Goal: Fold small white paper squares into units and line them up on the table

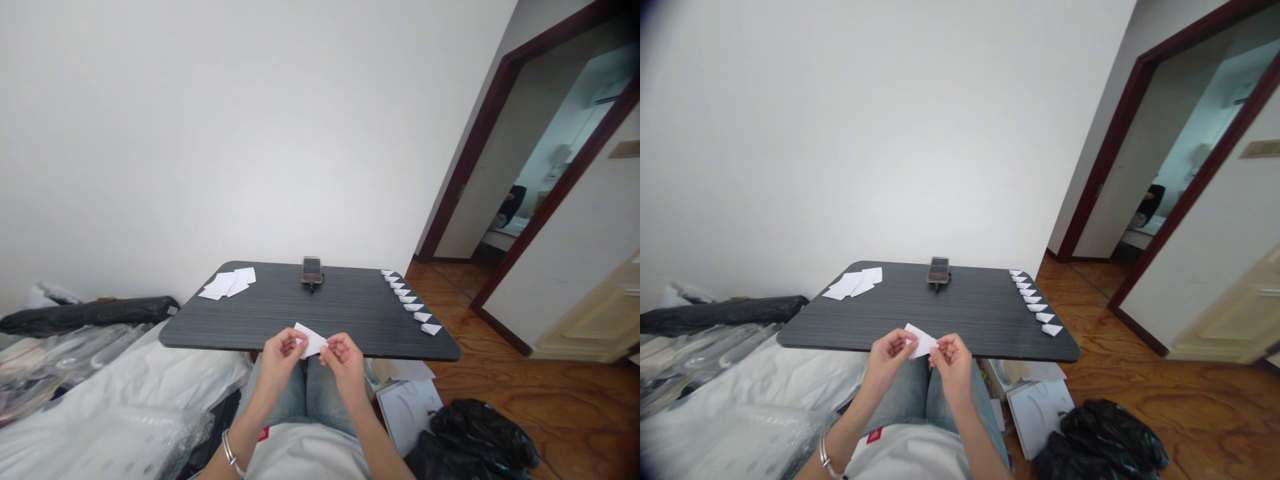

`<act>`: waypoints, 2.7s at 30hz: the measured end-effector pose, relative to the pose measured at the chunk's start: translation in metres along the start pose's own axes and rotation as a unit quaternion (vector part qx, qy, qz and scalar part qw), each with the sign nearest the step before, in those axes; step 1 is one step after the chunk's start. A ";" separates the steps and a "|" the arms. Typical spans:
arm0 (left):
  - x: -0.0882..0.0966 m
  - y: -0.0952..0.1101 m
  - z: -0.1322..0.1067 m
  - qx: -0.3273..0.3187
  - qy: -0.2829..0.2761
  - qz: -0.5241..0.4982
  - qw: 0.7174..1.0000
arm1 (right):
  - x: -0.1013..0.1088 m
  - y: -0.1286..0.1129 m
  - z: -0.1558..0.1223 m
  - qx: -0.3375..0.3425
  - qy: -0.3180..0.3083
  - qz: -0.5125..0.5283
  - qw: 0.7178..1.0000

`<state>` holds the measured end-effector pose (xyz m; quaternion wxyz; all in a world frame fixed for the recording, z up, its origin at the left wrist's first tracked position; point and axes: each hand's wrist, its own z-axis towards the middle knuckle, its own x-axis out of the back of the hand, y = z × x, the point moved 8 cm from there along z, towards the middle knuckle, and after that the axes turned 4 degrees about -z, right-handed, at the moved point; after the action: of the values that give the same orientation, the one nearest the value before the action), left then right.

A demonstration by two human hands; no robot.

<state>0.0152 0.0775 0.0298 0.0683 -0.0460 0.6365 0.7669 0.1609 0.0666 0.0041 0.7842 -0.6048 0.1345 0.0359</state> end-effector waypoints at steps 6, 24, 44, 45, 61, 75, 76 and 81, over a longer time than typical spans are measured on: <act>0.000 -0.003 -0.002 -0.004 0.024 -0.049 0.999 | -0.006 -0.003 -0.003 0.011 0.003 0.037 0.999; 0.010 0.004 -0.003 -0.042 0.061 0.025 0.997 | -0.030 0.014 -0.009 -0.067 -0.130 0.018 0.989; -0.012 -0.010 -0.004 0.028 -0.089 0.068 0.993 | -0.008 -0.003 0.003 -0.009 -0.071 -0.014 0.997; -0.012 -0.008 -0.004 0.023 -0.090 0.087 0.992 | -0.008 -0.001 0.003 -0.017 -0.077 -0.010 0.997; -0.017 0.010 -0.009 -0.098 -0.128 0.294 0.942 | -0.009 0.014 0.001 -0.129 -0.169 -0.019 0.977; -0.009 -0.001 -0.003 -0.055 -0.112 0.211 0.969 | -0.012 0.004 0.001 -0.054 -0.166 -0.108 0.979; -0.009 0.000 -0.004 -0.054 -0.112 0.210 0.970 | -0.012 0.005 0.001 -0.053 -0.170 -0.105 0.979; -0.010 0.001 -0.005 -0.053 -0.112 0.204 0.971 | -0.010 0.009 0.002 -0.055 -0.189 -0.098 0.976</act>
<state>0.0246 0.0717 0.0313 -0.0214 0.1678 0.5788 0.7977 0.1496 0.0722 -0.0012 0.7606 -0.6396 -0.0783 0.0794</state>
